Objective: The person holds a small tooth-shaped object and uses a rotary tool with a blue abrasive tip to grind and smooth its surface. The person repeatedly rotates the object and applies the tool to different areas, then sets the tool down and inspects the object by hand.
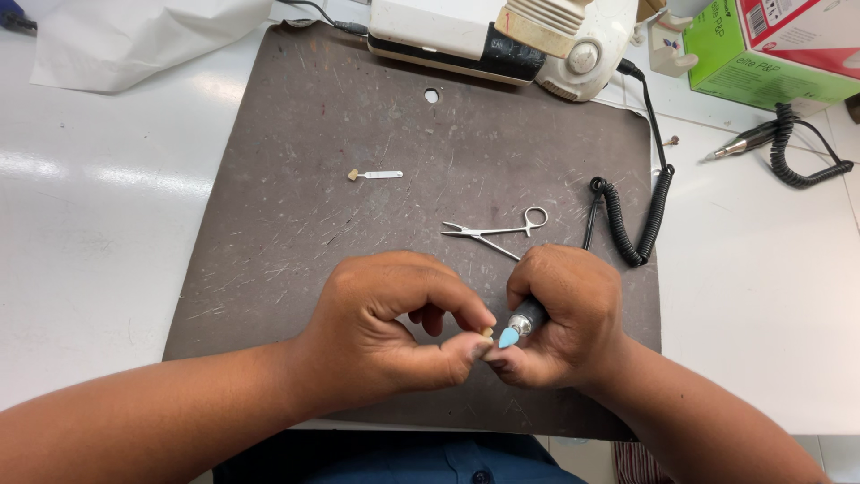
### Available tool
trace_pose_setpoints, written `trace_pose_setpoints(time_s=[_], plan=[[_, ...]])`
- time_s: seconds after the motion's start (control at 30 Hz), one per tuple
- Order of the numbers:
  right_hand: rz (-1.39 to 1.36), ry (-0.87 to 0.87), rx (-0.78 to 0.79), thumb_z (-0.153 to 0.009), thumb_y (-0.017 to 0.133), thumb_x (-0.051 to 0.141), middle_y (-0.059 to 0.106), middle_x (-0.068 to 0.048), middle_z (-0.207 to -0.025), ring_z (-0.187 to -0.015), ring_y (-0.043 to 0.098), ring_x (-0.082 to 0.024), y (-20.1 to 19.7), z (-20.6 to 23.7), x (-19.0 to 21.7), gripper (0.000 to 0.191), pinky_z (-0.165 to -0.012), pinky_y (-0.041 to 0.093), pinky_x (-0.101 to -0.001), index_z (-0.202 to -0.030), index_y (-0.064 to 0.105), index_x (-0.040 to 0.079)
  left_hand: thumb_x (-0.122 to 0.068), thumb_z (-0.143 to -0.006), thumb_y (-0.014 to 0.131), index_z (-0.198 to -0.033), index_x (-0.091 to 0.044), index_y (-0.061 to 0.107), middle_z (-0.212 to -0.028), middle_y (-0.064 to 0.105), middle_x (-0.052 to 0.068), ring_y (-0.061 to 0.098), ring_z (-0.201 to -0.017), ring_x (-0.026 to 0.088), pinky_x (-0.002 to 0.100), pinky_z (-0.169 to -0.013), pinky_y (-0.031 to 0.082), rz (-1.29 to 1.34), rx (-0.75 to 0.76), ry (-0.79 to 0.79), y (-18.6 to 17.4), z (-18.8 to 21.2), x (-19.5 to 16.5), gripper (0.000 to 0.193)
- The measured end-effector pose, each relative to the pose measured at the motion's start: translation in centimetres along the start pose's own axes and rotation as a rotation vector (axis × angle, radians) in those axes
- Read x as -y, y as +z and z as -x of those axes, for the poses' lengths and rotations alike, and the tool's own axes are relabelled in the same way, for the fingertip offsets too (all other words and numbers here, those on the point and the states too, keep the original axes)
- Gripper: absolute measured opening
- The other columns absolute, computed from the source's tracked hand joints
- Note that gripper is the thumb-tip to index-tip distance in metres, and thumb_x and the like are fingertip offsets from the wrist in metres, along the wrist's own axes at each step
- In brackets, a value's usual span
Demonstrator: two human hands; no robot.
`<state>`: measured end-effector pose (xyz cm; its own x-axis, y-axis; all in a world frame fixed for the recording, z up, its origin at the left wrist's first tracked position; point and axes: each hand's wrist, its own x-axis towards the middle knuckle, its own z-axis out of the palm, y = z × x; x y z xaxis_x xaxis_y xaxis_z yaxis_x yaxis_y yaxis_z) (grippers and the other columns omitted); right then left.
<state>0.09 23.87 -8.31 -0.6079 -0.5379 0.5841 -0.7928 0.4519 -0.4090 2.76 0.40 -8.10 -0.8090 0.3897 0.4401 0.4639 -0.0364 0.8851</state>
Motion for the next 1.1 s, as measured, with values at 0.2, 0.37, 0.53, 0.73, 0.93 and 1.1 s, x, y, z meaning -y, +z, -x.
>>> trace_pose_setpoints(time_s=[0.2, 0.37, 0.53, 0.73, 0.93, 1.1], plan=[[-0.125, -0.131, -0.03, -0.082, 0.085, 0.039, 0.053, 0.001, -0.067, -0.055, 0.053, -0.011, -0.9, -0.3, 0.4, 0.045, -0.051, 0.038, -0.0269, -0.1, 0.058, 0.008, -0.017, -0.088, 0.08, -0.099, -0.006, 0.078, -0.089, 0.074, 0.003, 0.059, -0.069, 0.006, 0.022, -0.059, 0.048, 0.181, -0.069, -0.265, 0.6, 0.0, 0.1, 0.015], [-0.104, -0.221, -0.073, -0.084, 0.086, 0.025, 0.054, 0.003, -0.068, -0.057, 0.055, -0.011, -1.0, -0.3, 0.9, 0.044, -0.054, 0.039, -0.0278, -0.113, 0.057, 0.009, -0.014, -0.096, 0.068, -0.109, 0.0, 0.072, -0.097, 0.074, 0.004, 0.065, -0.086, 0.007, 0.023, -0.074, 0.053, 0.657, -0.037, -0.375, 0.8, -0.1, 1.3, 0.02], [-0.094, -0.286, -0.118, -0.088, 0.082, 0.023, 0.053, 0.004, -0.067, -0.056, 0.054, -0.01, -1.1, -0.3, 0.9, 0.04, -0.053, 0.037, -0.0275, -0.115, 0.057, 0.009, -0.017, -0.1, 0.066, -0.111, -0.001, 0.071, -0.092, 0.07, 0.004, 0.057, -0.076, 0.008, 0.023, -0.07, 0.05, 0.703, 0.027, -0.374, 1.0, 0.1, 2.3, 0.02], [-0.072, -0.306, -0.142, -0.091, 0.08, 0.022, 0.052, 0.004, -0.065, -0.055, 0.053, -0.01, -0.8, -0.3, 1.1, 0.035, -0.052, 0.036, -0.0275, -0.114, 0.058, 0.009, -0.018, -0.101, 0.064, -0.112, -0.001, 0.071, -0.088, 0.067, 0.003, 0.055, -0.075, 0.007, 0.023, -0.068, 0.049, 0.698, 0.056, -0.349, 1.1, 0.1, 2.4, 0.021], [-0.089, -0.288, -0.152, -0.091, 0.08, 0.024, 0.05, 0.005, -0.064, -0.054, 0.052, -0.009, -0.5, -0.1, 1.0, 0.036, -0.051, 0.035, -0.0266, -0.116, 0.058, 0.009, -0.019, -0.101, 0.062, -0.111, -0.002, 0.07, -0.085, 0.064, 0.001, 0.053, -0.071, 0.006, 0.022, -0.065, 0.047, 0.686, 0.053, -0.402, 1.3, -0.2, 2.1, 0.021], [-0.256, -0.226, -0.138, -0.091, 0.072, 0.021, 0.052, 0.0, -0.074, -0.062, 0.051, -0.007, -0.3, 1.3, 0.0, 0.041, -0.056, 0.038, -0.0245, -0.122, 0.049, 0.007, -0.022, -0.102, 0.058, -0.106, -0.004, 0.068, -0.082, 0.061, -0.001, 0.052, -0.069, 0.006, 0.022, -0.062, 0.046, 0.688, 0.064, -0.465, 1.1, -0.3, 2.0, 0.021]])
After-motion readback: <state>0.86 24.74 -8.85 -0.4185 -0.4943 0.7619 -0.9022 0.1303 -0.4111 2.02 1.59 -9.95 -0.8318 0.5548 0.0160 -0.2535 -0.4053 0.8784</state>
